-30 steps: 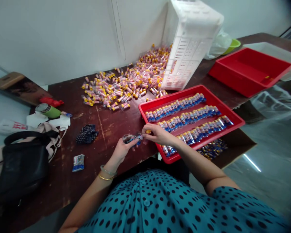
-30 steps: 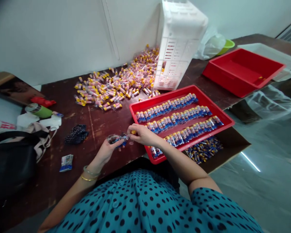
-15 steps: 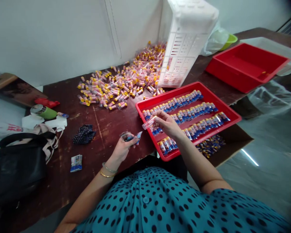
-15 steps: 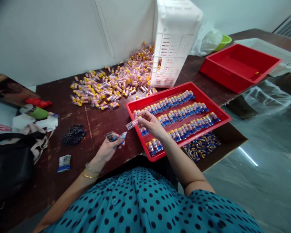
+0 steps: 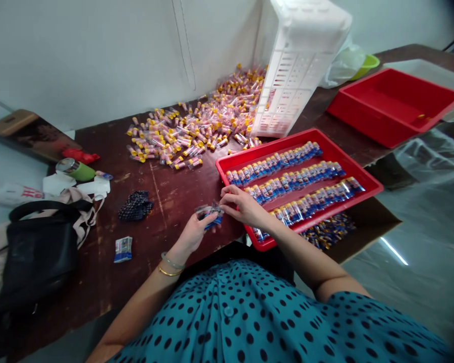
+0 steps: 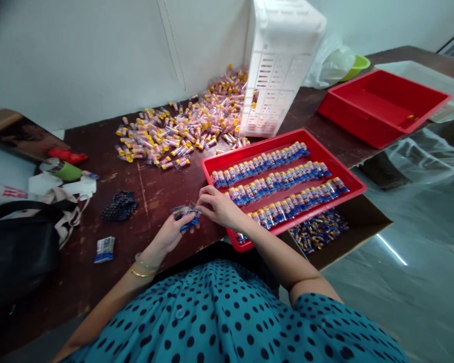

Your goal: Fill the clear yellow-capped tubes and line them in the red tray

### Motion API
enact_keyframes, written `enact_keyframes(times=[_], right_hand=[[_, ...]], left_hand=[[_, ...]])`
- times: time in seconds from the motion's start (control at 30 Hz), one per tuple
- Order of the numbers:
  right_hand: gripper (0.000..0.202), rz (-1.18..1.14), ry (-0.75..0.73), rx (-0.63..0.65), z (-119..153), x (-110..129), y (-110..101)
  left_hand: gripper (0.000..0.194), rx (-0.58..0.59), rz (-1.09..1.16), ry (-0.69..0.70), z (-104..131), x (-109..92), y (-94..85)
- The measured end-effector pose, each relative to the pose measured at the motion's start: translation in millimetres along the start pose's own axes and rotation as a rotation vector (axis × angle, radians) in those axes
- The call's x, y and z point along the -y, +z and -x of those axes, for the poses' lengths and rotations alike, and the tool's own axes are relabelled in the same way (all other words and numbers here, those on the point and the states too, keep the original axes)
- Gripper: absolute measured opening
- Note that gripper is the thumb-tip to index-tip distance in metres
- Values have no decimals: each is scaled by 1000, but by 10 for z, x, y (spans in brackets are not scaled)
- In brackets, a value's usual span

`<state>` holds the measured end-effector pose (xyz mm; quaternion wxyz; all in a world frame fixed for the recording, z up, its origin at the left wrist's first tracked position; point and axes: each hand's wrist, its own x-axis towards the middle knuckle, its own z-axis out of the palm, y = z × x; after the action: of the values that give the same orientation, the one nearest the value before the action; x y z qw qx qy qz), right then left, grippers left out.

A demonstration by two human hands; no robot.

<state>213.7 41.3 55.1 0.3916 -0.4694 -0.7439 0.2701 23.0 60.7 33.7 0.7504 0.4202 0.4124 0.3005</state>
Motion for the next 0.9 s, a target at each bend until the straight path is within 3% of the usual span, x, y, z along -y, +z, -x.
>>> enact_keyframes(times=[0.1,0.23,0.4,0.53,0.67,0.9], right_hand=[[12,-36,0,15,9,10,-40],[16,-158,48,-110,28,-18,-114],[21,-599,253,-284,53,-88,-292],[25,-855,336,-280,29,-81,-356],[28,-861,314,-203,-23,-57,-312],[30,-747,380,-189,17,-112,-284]], left_hand=[[22,9,-19,18,8,6,-19],[25,-63,-31,84,-10,35,-49],[28,-84,-44,106,-40,87,-101],[24,-52,-108,125,-43,99,-92],[22,-7,-147,130,-28,87,-62],[22,75,-160,91,34,45,-78]])
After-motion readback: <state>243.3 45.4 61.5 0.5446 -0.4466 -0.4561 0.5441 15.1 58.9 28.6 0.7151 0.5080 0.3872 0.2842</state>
